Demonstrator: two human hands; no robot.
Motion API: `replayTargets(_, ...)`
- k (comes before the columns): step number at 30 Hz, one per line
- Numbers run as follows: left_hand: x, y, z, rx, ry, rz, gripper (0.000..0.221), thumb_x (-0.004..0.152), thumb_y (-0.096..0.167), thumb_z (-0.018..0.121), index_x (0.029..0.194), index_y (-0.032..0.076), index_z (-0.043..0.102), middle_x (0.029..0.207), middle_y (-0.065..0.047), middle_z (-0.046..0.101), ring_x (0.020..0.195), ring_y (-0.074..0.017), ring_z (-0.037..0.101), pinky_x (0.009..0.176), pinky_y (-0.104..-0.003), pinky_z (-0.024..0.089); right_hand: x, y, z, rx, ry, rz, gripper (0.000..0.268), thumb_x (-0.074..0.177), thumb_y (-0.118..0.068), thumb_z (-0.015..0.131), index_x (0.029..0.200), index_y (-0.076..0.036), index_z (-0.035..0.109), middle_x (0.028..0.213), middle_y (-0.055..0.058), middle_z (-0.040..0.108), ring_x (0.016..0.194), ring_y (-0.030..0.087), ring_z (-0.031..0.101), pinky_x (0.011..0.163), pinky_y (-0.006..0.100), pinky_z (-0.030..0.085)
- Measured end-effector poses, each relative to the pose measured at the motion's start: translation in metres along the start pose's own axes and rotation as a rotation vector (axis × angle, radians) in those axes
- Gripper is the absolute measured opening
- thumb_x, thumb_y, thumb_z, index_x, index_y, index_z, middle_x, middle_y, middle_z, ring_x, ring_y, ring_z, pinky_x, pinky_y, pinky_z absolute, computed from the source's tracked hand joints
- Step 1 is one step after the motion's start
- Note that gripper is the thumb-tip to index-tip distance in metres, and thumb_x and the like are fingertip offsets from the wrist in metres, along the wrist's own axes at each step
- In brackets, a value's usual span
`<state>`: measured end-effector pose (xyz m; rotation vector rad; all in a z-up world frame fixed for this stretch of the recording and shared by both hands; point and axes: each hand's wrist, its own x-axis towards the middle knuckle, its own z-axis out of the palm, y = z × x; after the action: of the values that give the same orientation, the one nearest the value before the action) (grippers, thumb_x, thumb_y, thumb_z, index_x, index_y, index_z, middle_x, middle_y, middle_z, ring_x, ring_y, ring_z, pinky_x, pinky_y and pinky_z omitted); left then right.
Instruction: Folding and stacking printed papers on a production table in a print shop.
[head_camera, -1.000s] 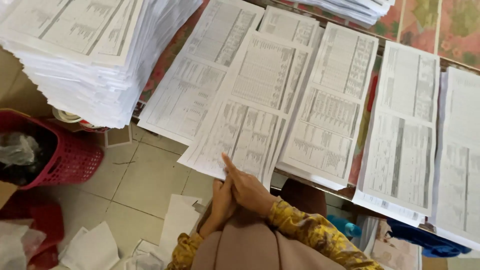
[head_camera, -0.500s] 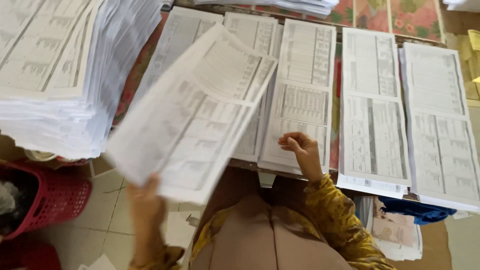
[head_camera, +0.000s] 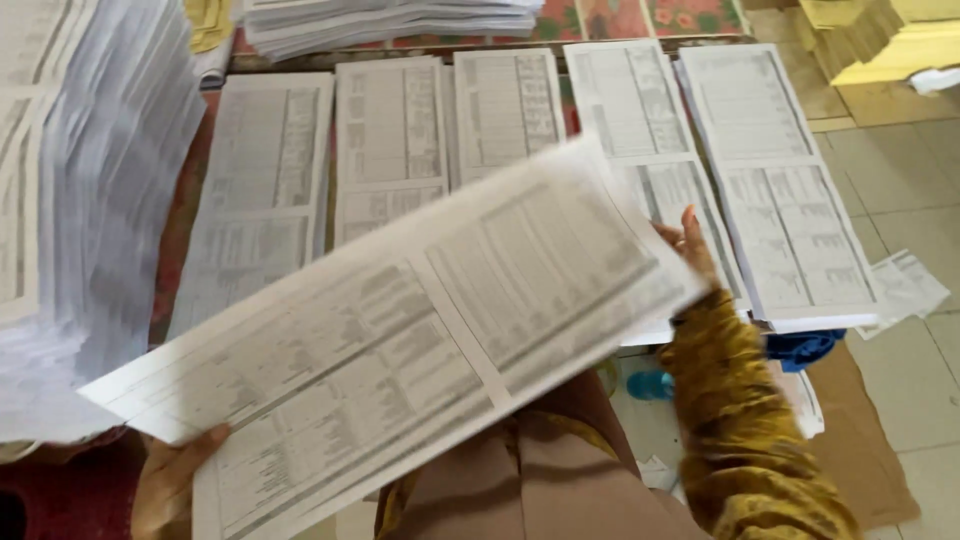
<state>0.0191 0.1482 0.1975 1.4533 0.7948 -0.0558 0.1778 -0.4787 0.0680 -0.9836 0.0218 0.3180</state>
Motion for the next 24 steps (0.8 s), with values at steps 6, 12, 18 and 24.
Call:
replayTargets(6,0.072,0.023,0.024,0.260,-0.289,-0.084,0.052,0.088,0.014,0.061,0.136,-0.006,0.059,0.122,-0.028,0.068,0.114,-0.0481,0.065,0.095,-0.064,0.055,-0.056,-0.065,-0.032,-0.373,0.178,0.077,0.033,0.089,-0.006,0.072,0.116,0.012,0.067,0.119,0.027,0.073,0.097,0.042,0.074,0.082,0.052,0.065)
replayTargets(12,0.106,0.050,0.060,0.368,-0.517,0.858,0.044,0.093,0.004,0.065,0.137,0.004,0.058,0.136,-0.012,0.064,0.135,-0.0297,0.059,0.116,-0.044,0.052,-0.110,-0.091,0.003,-0.677,0.370,-0.517,0.024,0.097,-0.002,0.068,0.121,-0.003,0.067,0.138,0.016,0.067,0.126,0.029,0.069,0.110,0.042,0.062)
replayTargets(18,0.134,0.027,0.083,0.228,-0.430,0.823,0.036,0.101,0.015,0.066,0.136,0.007,0.063,0.136,-0.008,0.066,0.134,-0.0223,0.060,0.120,-0.041,0.052,-0.119,-0.057,-0.025,-0.842,0.419,-0.724,0.013,0.109,-0.004,0.066,0.100,-0.012,0.071,0.112,0.004,0.075,0.102,0.015,0.074,0.084,0.024,0.066)
replayTargets(24,0.171,-0.044,0.126,0.197,-0.363,0.696,0.040,0.092,0.009,0.081,0.129,-0.001,0.071,0.116,-0.026,0.070,0.109,-0.0301,0.061,0.102,-0.057,0.049,-0.089,-0.020,0.017,-0.976,0.603,-0.418,0.016,0.094,-0.016,0.081,0.091,0.000,0.078,0.066,0.018,0.066,0.062,0.023,0.060,0.068,0.045,0.049)
